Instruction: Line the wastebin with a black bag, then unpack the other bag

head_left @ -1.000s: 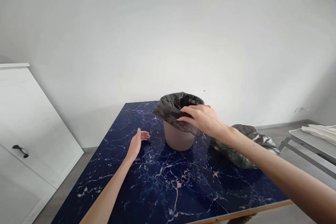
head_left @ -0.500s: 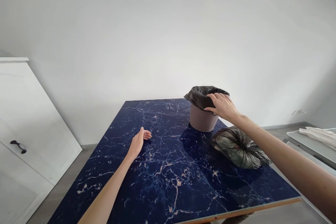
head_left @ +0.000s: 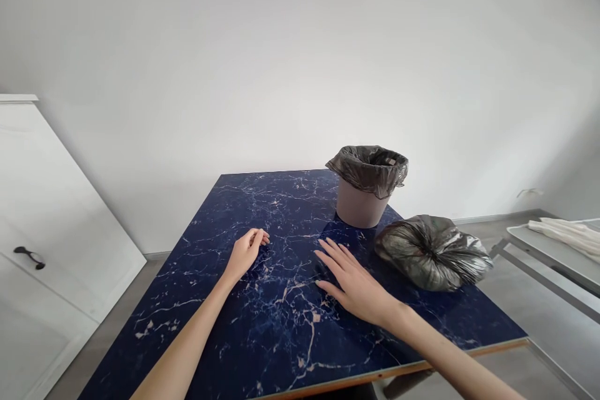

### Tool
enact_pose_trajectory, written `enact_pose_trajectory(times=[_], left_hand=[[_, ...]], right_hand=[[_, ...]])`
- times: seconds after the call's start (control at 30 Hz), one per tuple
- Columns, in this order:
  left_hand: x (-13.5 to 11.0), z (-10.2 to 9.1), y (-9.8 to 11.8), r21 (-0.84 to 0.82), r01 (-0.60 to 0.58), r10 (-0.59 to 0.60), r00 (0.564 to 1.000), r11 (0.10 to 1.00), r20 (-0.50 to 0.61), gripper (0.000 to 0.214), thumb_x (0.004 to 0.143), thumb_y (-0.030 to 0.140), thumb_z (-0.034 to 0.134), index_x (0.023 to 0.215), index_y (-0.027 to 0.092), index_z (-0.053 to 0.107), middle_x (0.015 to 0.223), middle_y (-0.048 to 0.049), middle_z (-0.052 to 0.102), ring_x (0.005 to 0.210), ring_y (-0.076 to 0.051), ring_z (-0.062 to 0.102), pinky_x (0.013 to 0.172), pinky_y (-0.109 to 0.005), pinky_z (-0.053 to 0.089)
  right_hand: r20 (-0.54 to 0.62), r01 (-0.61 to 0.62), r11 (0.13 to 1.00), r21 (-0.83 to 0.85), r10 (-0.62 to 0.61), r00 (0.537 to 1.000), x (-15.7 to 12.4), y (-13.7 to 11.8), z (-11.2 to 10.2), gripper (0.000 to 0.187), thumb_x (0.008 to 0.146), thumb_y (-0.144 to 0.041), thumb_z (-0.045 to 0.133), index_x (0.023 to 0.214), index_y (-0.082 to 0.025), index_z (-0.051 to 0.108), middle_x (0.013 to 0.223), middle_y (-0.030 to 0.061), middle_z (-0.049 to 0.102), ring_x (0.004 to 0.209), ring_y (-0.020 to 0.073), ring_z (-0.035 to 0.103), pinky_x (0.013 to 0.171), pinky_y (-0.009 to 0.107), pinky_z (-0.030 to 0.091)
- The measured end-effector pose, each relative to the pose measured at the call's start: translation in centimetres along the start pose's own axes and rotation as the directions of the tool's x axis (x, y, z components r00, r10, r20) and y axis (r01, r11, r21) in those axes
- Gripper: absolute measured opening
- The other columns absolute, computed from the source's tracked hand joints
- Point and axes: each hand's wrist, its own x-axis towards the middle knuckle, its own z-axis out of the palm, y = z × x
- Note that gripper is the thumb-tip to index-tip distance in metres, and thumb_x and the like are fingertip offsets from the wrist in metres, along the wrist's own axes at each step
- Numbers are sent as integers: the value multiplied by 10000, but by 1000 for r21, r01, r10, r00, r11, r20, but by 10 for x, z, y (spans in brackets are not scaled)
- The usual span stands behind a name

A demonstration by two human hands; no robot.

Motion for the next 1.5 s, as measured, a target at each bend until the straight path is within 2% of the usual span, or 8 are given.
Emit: enact_pose_trajectory(times=[0.17,0.57,0.67,0.83,1.17,1.27,1.4,1.5], left_hand=[[-8,0,10,89,-23,20,999,996,37,543,1063,677,453,1000,224,745,898,-64,784,759,-222,689,718,-315,521],[-21,14,13,369,-219,139,963,903,229,403,1057,519,549,761,246,564,610,15,590,539,-168,528,612,-302,371],[-21,15,5,432,-234,130,957,871,258,351,1088,457,591,847,208,646,725,8,643,622,-149,586,677,-298,498],[-20,18,-8,481,-237,110,954,844,278,329,1081,428,683,1305,188,698,1301,-102,717,1085,-225,728,941,-422,650],[-24,24,-7,526,-255,85,942,811,325,342,1080,420,682,1342,201,692,1371,-110,698,1159,-252,719,993,-454,642],[-31,26,0,530,-284,106,934,799,341,313,1081,441,678,1258,184,710,1250,-90,730,1042,-212,728,924,-409,647],[-46,34,14,536,-331,156,925,776,346,372,1092,378,575,774,201,653,715,-14,652,665,-170,628,726,-317,520],[-63,41,27,538,-341,186,929,771,321,380,1074,282,480,713,228,584,658,-33,637,619,-197,609,665,-318,419]], right_hand=[[60,-157,986,53,154,986,-16,4,40,680,1180,-609,286,1734,-227,390,1785,94,312,1677,317,270,1370,604,316],[46,-217,973,76,214,976,-22,1,41,662,1186,-583,273,1730,-228,397,1796,36,290,1694,281,237,1403,569,255],[49,-216,973,75,213,976,-22,2,42,675,1185,-588,267,1726,-207,403,1795,39,294,1692,280,246,1403,564,260],[31,-213,974,80,211,977,-23,3,45,645,1185,-577,291,1724,-245,412,1790,32,310,1687,281,261,1396,570,281],[11,-208,974,89,208,978,-24,4,43,633,1183,-570,316,1716,-249,432,1777,50,345,1675,302,298,1385,596,301],[11,-210,974,89,210,978,-25,4,42,636,1182,-567,318,1711,-235,442,1773,55,357,1672,304,307,1387,590,301],[9,-209,974,88,209,978,-26,4,42,615,1183,-546,333,1712,-253,441,1773,45,360,1675,298,303,1387,590,300],[12,-208,975,80,207,978,-27,4,41,622,1187,-539,318,1708,-225,447,1778,41,349,1681,289,291,1398,576,281]])
